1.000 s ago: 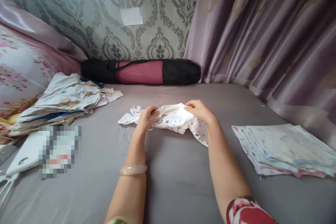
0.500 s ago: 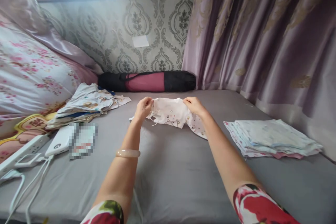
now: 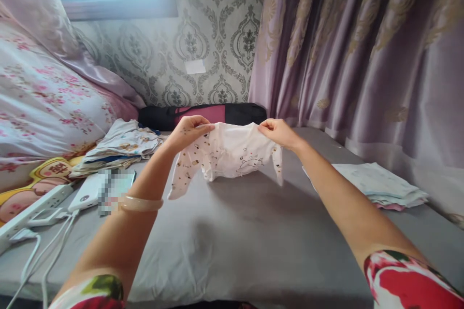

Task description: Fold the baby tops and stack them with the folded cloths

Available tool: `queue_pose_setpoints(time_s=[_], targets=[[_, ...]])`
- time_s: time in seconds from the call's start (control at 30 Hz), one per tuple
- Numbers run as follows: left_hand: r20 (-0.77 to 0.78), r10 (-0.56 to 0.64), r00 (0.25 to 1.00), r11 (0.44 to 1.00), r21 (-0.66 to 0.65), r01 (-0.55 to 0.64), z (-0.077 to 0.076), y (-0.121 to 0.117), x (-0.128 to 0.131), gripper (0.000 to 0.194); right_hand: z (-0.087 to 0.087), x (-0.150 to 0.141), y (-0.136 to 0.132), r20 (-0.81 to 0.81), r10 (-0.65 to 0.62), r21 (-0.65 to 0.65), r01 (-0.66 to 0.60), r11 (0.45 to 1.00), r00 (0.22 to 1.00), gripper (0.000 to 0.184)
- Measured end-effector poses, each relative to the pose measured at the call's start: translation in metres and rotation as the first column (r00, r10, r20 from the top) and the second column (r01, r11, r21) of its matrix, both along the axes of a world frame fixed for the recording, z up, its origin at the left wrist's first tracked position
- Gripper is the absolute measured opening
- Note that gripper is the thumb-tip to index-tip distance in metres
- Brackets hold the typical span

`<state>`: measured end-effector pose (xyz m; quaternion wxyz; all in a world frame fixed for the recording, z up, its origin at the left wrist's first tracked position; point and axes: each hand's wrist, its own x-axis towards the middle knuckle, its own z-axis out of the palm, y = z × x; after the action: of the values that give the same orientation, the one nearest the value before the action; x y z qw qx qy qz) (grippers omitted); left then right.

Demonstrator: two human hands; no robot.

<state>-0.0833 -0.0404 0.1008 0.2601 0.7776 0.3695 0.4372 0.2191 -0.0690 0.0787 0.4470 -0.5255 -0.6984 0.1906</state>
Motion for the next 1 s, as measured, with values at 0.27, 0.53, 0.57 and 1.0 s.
queue_pose_setpoints(time_s=[0.27, 0.53, 0.57, 1.0], targets=[[-0.040, -0.016, 0.999, 0.998, 0.059, 0.019, 0.028, -0.009, -0.010, 0.031, 0.034, 0.008, -0.007, 0.003, 0.014, 0.157, -0.014, 0.987, 1.000, 0.048], [-0.062, 0.129, 0.990, 0.924, 0.369, -0.098, 0.027, 0.007, 0.011, 0.021, 0.045, -0.006, 0.000, 0.224, -0.151, 0.366, 0.061, 0.928, 0.963, 0.035], [-0.056, 0.148, 0.987, 0.924, 0.365, -0.117, 0.025, 0.010, 0.013, 0.022, 0.045, -0.008, 0.001, 0.228, -0.172, 0.381, 0.075, 0.922, 0.958, 0.035], [-0.062, 0.244, 0.968, 0.870, 0.455, -0.190, 0.012, 0.026, 0.007, 0.026, 0.030, -0.011, 0.005, 0.236, -0.342, 0.426, 0.219, 0.878, 0.910, 0.034]])
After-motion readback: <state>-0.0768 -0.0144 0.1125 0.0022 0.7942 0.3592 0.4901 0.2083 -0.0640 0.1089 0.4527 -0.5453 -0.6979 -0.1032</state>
